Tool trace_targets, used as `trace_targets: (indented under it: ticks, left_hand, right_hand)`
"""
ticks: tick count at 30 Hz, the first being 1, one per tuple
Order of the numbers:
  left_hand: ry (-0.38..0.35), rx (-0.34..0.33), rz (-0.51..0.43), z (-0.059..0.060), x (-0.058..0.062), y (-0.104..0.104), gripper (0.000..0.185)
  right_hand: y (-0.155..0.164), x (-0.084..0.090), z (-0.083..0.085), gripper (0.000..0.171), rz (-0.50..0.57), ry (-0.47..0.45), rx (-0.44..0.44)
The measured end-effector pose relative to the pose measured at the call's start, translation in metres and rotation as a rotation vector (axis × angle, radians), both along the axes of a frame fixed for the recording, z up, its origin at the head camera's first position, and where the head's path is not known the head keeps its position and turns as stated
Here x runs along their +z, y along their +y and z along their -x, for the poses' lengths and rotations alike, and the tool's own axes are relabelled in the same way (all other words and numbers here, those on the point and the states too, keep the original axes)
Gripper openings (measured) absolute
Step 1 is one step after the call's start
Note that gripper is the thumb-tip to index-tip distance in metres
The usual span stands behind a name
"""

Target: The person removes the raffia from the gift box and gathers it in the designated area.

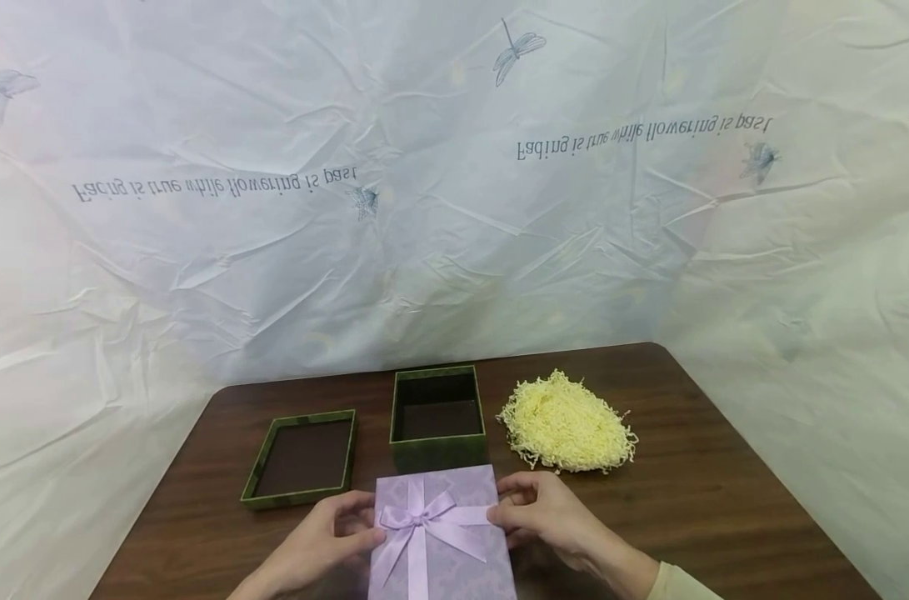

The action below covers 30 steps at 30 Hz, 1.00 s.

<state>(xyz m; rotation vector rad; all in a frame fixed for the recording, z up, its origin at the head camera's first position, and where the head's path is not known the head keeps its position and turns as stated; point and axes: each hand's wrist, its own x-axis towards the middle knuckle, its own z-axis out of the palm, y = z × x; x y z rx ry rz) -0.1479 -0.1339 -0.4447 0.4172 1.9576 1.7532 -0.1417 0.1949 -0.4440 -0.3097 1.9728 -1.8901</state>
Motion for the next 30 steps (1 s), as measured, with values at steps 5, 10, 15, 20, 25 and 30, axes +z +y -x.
trace_targets:
  ticks: [5,10,15,20,25,30]
  left_hand:
    - [0.009,-0.004,-0.019,0.000,0.004,-0.001,0.059]
    - [0.050,-0.007,-0.005,0.000,0.009,-0.001,0.058]
    - [0.146,0.016,0.075,0.001,0.015,-0.003,0.058]
    - [0.220,0.047,0.116,0.003,0.026,-0.006,0.060]
    - [0.238,0.082,0.102,0.007,0.036,-0.007,0.063]
    - [0.258,0.106,0.098,0.012,0.042,-0.009,0.065]
  right_hand:
    - [0.000,0.003,0.000,0.055,-0.004,0.005,-0.006]
    - [0.000,0.008,-0.001,0.056,-0.008,0.022,-0.017]
    - [-0.001,0.016,-0.002,0.057,-0.051,0.061,-0.038]
    - [-0.004,0.027,0.000,0.061,-0.099,0.113,-0.059]
    - [-0.006,0.039,0.005,0.063,-0.125,0.168,-0.065]
    - [-0.008,0.049,0.009,0.065,-0.113,0.188,-0.082]
